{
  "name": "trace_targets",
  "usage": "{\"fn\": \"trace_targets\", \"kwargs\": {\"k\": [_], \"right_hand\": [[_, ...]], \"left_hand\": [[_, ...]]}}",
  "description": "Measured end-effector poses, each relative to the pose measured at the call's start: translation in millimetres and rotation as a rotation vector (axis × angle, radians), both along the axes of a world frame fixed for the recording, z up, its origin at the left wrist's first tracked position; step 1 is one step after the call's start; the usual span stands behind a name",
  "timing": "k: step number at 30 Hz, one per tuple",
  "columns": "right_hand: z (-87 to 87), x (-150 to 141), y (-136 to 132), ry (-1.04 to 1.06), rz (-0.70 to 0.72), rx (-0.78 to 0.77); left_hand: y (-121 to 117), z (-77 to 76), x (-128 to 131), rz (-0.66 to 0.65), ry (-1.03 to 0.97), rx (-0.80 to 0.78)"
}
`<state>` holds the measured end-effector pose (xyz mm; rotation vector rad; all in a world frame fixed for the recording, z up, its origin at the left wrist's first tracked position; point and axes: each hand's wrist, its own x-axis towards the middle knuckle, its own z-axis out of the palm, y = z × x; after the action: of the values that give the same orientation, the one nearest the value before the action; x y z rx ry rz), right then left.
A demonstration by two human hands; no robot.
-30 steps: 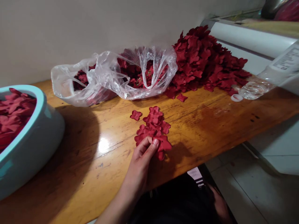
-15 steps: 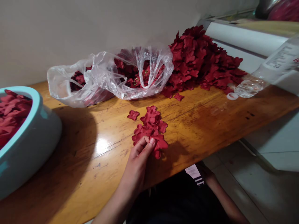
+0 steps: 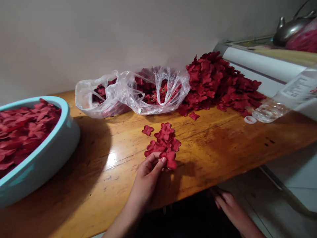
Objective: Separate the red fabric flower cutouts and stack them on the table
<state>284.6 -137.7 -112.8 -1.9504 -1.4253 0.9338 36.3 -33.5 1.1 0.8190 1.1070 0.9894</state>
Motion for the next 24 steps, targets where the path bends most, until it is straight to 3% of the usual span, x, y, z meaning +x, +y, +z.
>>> {"fn": "trace_targets", "kwargs": {"k": [3,4,6,8,13,17,20,22,24], "right_hand": [[71.3,-16,17,0.117,0.435,0.070],[91.2,-22,24,0.155,0.469,0.171],[119.8,-37,40,0.178,0.404,0.349],[132.4,-53,60,0.165,0.344,0.344],[122.8,-85,104,0.427,0.386,0.212],[109.7,-87,120,0.681,0.284,0.198],[105.4,-75,125,0.672,0.182,0.227],[105.1,-67,125,0.606,0.177,0.219],[106.5,-63,120,0.534,0.203,0.185]], "left_hand": [[1,-2.1,-3,0.012,0.076,0.088],[0,-2.0,-3,0.020,0.108,0.111],[-3,-1.1,-3,0.061,0.184,0.143],[-8,0.1,0,0.101,0.256,0.160],[-16,0.4,7,0.114,0.338,0.197],[-11,3.2,4,0.086,0.394,0.266],[-5,9.7,-4,0.069,0.704,0.384],[-5,14.6,-8,0.169,0.984,0.512],[-9,19.0,-9,0.226,1.093,0.601]]}}
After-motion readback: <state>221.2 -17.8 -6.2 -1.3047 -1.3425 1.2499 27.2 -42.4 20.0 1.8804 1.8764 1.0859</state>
